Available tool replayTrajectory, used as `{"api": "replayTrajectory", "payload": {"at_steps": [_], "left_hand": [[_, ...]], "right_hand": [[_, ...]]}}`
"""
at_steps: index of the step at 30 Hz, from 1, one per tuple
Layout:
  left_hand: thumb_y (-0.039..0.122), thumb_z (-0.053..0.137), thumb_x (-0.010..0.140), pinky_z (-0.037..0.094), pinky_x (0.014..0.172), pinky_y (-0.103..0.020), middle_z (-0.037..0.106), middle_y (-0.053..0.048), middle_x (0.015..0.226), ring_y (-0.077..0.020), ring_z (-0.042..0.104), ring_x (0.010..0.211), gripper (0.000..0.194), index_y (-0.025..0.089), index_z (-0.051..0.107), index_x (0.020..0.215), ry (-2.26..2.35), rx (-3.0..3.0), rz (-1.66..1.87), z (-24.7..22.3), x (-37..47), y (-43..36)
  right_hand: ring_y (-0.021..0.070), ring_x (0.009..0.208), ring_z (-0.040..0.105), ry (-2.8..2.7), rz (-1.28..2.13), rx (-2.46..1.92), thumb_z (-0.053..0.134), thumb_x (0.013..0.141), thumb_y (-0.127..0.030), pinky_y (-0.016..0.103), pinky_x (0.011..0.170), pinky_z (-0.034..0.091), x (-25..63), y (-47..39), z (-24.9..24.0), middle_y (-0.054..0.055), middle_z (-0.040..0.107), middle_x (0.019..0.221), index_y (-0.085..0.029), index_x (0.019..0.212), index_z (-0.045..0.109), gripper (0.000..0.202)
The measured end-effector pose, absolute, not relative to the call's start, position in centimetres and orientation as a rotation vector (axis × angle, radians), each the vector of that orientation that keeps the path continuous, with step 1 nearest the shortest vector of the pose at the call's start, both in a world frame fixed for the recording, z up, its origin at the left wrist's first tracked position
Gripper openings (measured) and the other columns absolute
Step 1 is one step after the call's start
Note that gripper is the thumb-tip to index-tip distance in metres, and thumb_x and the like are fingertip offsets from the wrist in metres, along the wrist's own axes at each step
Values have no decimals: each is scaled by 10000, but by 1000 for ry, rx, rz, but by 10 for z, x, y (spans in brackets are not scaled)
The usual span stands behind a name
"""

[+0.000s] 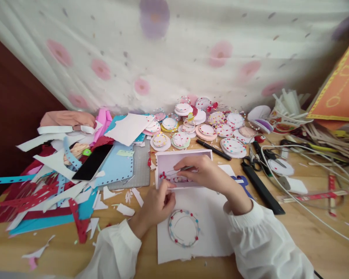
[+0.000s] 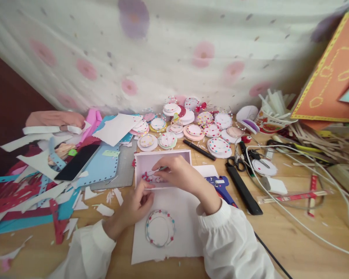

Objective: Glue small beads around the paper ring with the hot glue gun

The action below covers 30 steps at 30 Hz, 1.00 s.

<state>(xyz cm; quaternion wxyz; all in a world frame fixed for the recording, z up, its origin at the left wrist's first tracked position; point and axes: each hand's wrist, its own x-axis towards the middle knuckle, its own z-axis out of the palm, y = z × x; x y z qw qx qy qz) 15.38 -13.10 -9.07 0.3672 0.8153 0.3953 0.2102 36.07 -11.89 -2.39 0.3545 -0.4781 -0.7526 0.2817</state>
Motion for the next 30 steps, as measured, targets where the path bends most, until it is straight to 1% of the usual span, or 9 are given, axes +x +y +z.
{"api": "replayTrajectory", "payload": {"at_steps": [3, 8, 12, 17, 21, 23, 26, 28, 30], "left_hand": [[179, 464, 856, 377, 498, -253, 594, 35, 603, -163, 583, 523, 135, 202, 469, 989, 1026, 2104, 546, -91, 155, -131], [174, 457, 853, 371, 490, -253, 573, 43, 560, -162, 566, 487, 123, 195, 471, 973, 1014, 2128, 558, -90, 155, -131], [173, 448, 859, 367, 486, -247, 562, 48, 545, -155, 558, 477, 126, 190, 475, 981, 1011, 2114, 560, -89, 156, -131], [168, 451, 861, 371, 495, -246, 574, 46, 557, -153, 565, 493, 144, 189, 478, 1000, 1002, 2098, 553, -89, 156, -131], [169, 457, 862, 393, 521, -256, 622, 19, 626, -162, 596, 540, 133, 192, 488, 990, 1000, 2079, 563, -87, 156, -131], [172, 464, 859, 396, 526, -258, 625, 14, 634, -165, 599, 551, 125, 193, 495, 978, 1000, 2069, 573, -85, 156, -131], [179, 459, 863, 386, 512, -255, 607, 22, 611, -157, 580, 524, 121, 193, 498, 976, 1009, 2059, 578, -85, 157, -131], [182, 447, 869, 386, 511, -255, 599, 26, 599, -154, 575, 517, 123, 193, 490, 984, 1007, 2069, 570, -86, 156, -130], [183, 444, 873, 391, 515, -256, 597, 29, 594, -156, 578, 521, 127, 193, 482, 994, 1000, 2085, 556, -87, 156, -130]], "right_hand": [[155, 790, 686, -1955, 693, -1239, 624, 803, -88, 261, 720, 529, 357, -118, -23, 29, 738, 866, -186, 883, 705, 150], [143, 716, 678, -2078, 740, -1243, 628, 816, -104, 237, 662, 504, 345, -114, -32, 23, 734, 813, -192, 860, 701, 123], [165, 723, 658, -2128, 535, -1357, 619, 818, -106, 265, 670, 480, 354, -114, -31, 47, 722, 812, -177, 863, 695, 113], [164, 706, 637, -2032, 390, -1446, 621, 815, -126, 257, 640, 461, 376, -119, -14, 40, 700, 775, -169, 871, 680, 92], [155, 687, 639, -2093, 404, -1433, 606, 769, -64, 249, 638, 449, 378, -119, -16, 26, 710, 778, -190, 853, 690, 172], [156, 642, 620, -2127, 353, -1510, 611, 744, -53, 245, 592, 414, 377, -119, -19, 17, 696, 724, -198, 809, 687, 176], [157, 565, 578, -2175, 195, -1719, 628, 735, -74, 248, 503, 309, 374, -121, -18, 12, 659, 641, -207, 722, 660, 138], [156, 524, 557, -2205, 96, -1855, 632, 746, -98, 262, 474, 238, 373, -123, -16, 17, 645, 611, -209, 687, 639, 126], [160, 517, 555, -2217, 56, -1924, 619, 777, -128, 271, 474, 215, 371, -125, -13, 26, 654, 621, -207, 698, 634, 113]]}}
